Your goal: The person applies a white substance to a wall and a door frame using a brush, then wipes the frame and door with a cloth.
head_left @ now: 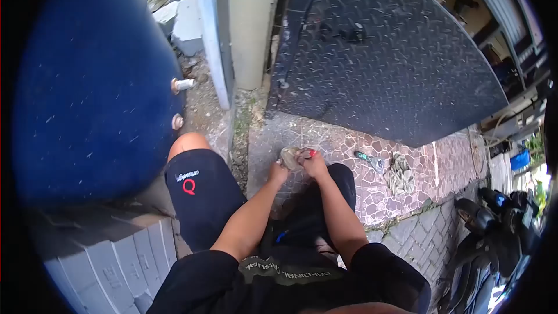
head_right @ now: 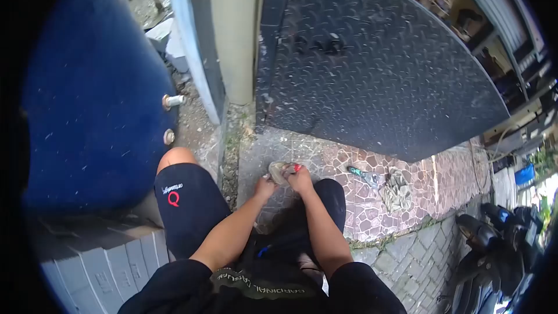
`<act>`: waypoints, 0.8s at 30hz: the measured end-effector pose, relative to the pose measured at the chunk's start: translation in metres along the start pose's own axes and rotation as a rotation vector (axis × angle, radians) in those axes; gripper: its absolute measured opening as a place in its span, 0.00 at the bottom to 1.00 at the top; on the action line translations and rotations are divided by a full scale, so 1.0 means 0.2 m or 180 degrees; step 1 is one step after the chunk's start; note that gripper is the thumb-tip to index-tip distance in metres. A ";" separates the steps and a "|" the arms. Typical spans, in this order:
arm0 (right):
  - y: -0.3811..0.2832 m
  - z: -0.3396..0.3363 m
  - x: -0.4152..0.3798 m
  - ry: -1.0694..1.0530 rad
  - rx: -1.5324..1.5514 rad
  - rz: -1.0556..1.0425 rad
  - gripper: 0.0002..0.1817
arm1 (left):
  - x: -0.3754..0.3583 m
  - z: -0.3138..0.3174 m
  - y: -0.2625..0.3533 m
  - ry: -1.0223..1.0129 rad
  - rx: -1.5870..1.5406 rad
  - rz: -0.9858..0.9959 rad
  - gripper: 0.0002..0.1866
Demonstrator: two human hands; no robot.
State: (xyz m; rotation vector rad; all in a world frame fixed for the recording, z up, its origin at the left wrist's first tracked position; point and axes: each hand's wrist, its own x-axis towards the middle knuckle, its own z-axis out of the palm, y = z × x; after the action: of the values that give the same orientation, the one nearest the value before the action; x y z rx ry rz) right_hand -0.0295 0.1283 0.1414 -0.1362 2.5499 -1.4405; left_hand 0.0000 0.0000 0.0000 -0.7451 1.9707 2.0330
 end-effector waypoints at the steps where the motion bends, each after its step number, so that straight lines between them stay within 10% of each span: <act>1: 0.00 -0.08 -0.06 -0.0042 0.0204 0.0153 0.09 | -0.05 0.08 -0.07 0.0100 -0.0126 -0.0035 0.14; 24: -0.15 -0.02 0.00 0.0544 0.0001 0.0047 0.06 | -0.04 -0.16 0.09 0.0171 0.0061 -0.0343 0.12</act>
State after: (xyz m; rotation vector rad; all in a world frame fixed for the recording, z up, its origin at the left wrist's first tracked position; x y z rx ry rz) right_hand -0.0308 0.1168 0.1695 0.0064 2.6784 -1.5074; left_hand 0.0037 -0.0316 0.0207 -0.8903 1.9307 1.9492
